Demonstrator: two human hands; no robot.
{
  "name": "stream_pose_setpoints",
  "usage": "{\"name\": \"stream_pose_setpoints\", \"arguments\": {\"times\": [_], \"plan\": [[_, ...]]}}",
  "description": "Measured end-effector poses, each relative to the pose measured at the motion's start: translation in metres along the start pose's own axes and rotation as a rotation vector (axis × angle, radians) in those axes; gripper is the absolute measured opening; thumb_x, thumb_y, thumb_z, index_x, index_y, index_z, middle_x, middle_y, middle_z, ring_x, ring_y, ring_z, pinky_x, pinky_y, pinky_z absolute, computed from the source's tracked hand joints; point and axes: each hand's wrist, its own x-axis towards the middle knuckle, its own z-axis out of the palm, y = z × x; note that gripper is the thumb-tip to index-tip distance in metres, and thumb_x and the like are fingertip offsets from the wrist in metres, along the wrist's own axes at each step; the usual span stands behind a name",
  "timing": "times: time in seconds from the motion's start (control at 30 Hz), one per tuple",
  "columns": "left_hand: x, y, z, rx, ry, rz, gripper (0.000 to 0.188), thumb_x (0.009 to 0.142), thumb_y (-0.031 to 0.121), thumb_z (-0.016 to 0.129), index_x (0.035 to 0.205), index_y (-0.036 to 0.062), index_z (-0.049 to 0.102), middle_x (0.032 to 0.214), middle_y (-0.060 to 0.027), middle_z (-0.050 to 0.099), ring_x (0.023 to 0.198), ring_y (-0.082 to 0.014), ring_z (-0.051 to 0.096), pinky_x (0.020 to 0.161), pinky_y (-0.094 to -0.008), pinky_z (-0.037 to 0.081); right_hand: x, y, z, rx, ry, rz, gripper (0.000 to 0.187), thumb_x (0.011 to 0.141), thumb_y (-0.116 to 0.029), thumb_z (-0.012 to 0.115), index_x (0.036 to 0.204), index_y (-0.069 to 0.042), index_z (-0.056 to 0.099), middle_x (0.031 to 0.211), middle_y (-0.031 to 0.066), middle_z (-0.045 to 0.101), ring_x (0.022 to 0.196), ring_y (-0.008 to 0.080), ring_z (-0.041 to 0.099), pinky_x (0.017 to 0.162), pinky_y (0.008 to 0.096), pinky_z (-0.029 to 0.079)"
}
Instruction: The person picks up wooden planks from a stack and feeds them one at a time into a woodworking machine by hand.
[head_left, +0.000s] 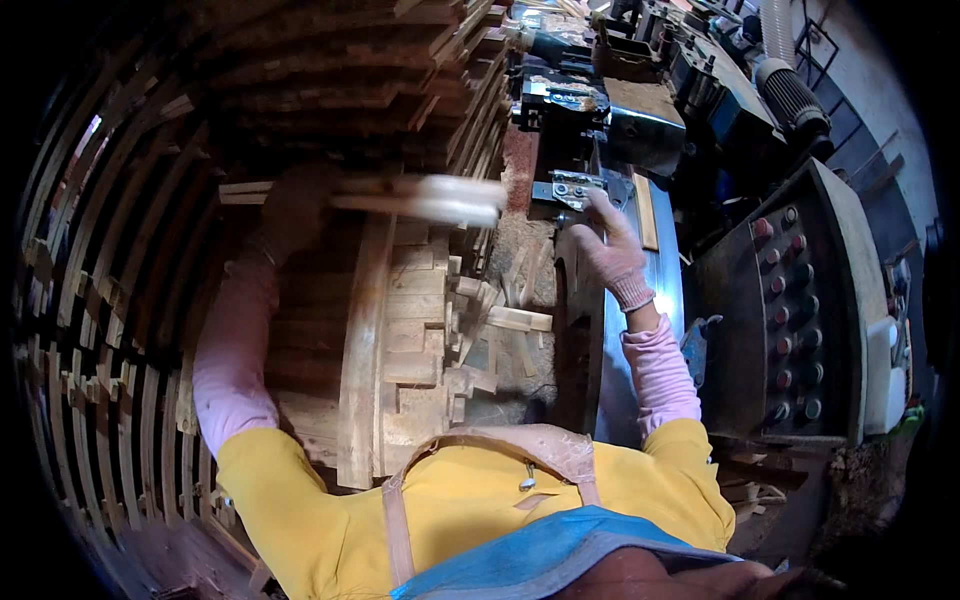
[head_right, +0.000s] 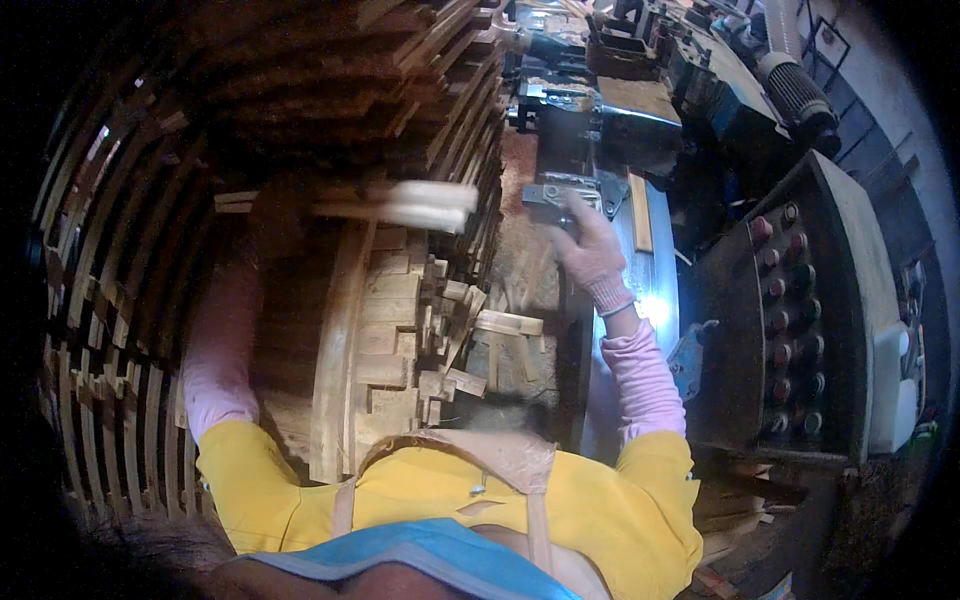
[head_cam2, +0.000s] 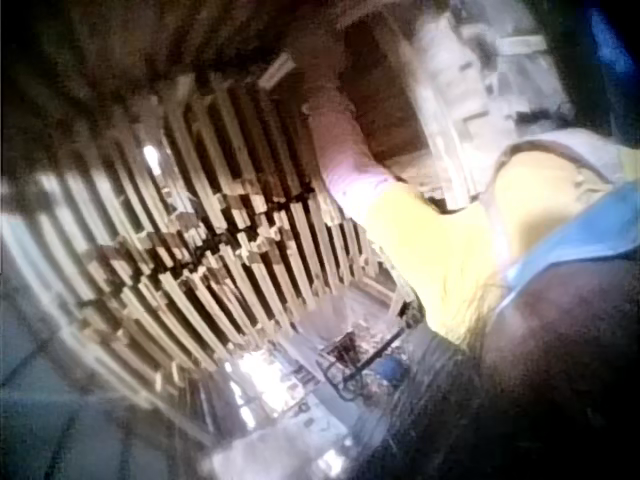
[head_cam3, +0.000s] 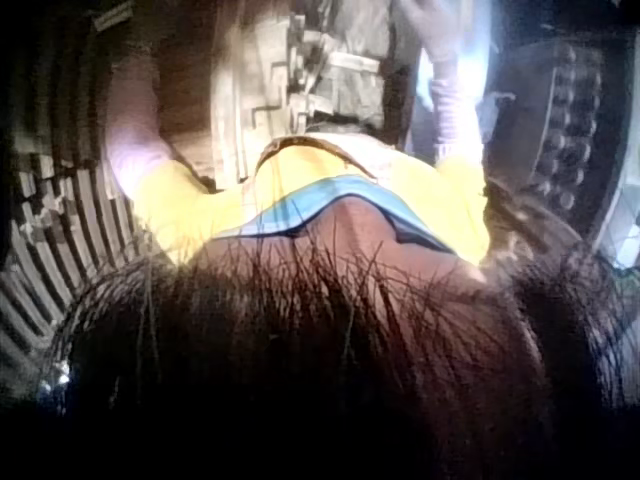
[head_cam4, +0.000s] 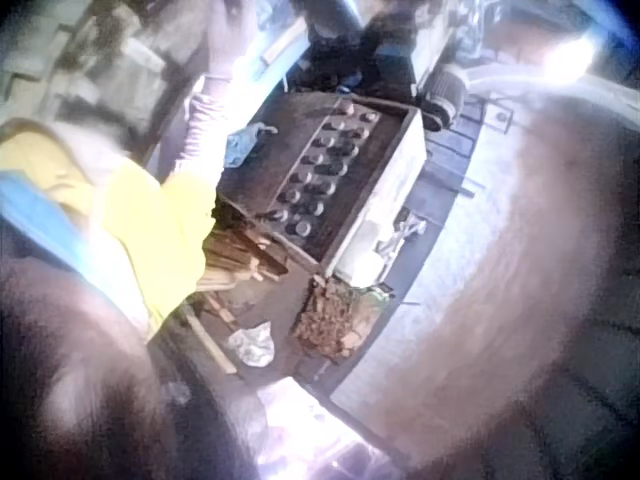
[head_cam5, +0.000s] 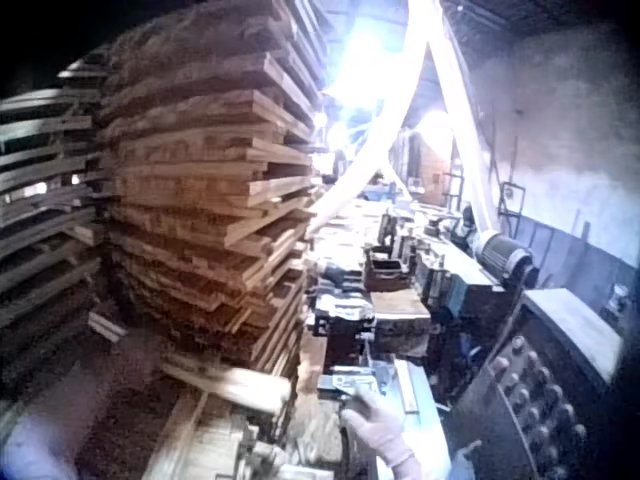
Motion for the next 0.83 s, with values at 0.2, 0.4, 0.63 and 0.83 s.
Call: {"name": "stream_pose_setpoints", "arguments": {"times": [0.2,0.4,0.63,0.83], "plan": [[0.040,0.117,-0.046,0.091,0.178,0.483,0.041,0.091,0.016,0.064,0.132,0.0130,0.064,0.137,-0.0121,0.063,0.132,-0.0296,0.058,0.117,-0.0506,0.043,-0.046,-0.113,0.008,-0.350,-0.549,-0.098,0.097,0.079,-0.042,0.083,0.157,-0.009,0.037,0.139,0.0258,0.060,0.123,0.0412,0.064,0.106,0.0448,0.053],[0.079,0.196,-0.062,-0.147,0.400,0.543,0.058,0.080,0.027,0.079,0.134,0.0198,0.061,0.143,-0.0098,0.059,0.138,-0.0309,0.054,0.123,-0.0546,0.036,-0.227,-0.051,-0.006,-0.260,0.068,0.085,0.085,0.084,-0.014,0.082,0.158,-0.002,0.041,0.138,0.0239,0.063,0.130,0.0339,0.061,0.109,0.0429,0.048],[0.037,0.149,-0.026,-0.243,-0.167,0.163,0.063,0.080,0.022,0.082,0.139,0.0165,0.059,0.145,-0.0092,0.058,0.133,-0.0334,0.054,0.109,-0.0453,0.047,-0.289,0.003,-0.031,-1.053,0.228,0.922,0.075,0.089,-0.026,0.074,0.158,-0.021,0.044,0.123,0.0196,0.067,0.114,0.0408,0.063,0.098,0.0530,0.051],[-0.030,0.089,-0.031,-0.086,-0.390,0.028,0.066,0.087,0.011,0.074,0.150,0.0202,0.056,0.148,-0.0095,0.058,0.130,-0.0334,0.057,0.111,-0.0479,0.048,-0.119,0.136,-0.056,-1.019,0.557,0.723,0.083,0.089,-0.037,0.073,0.162,-0.023,0.035,0.120,0.0139,0.069,0.112,0.0360,0.065,0.095,0.0515,0.052]]}}
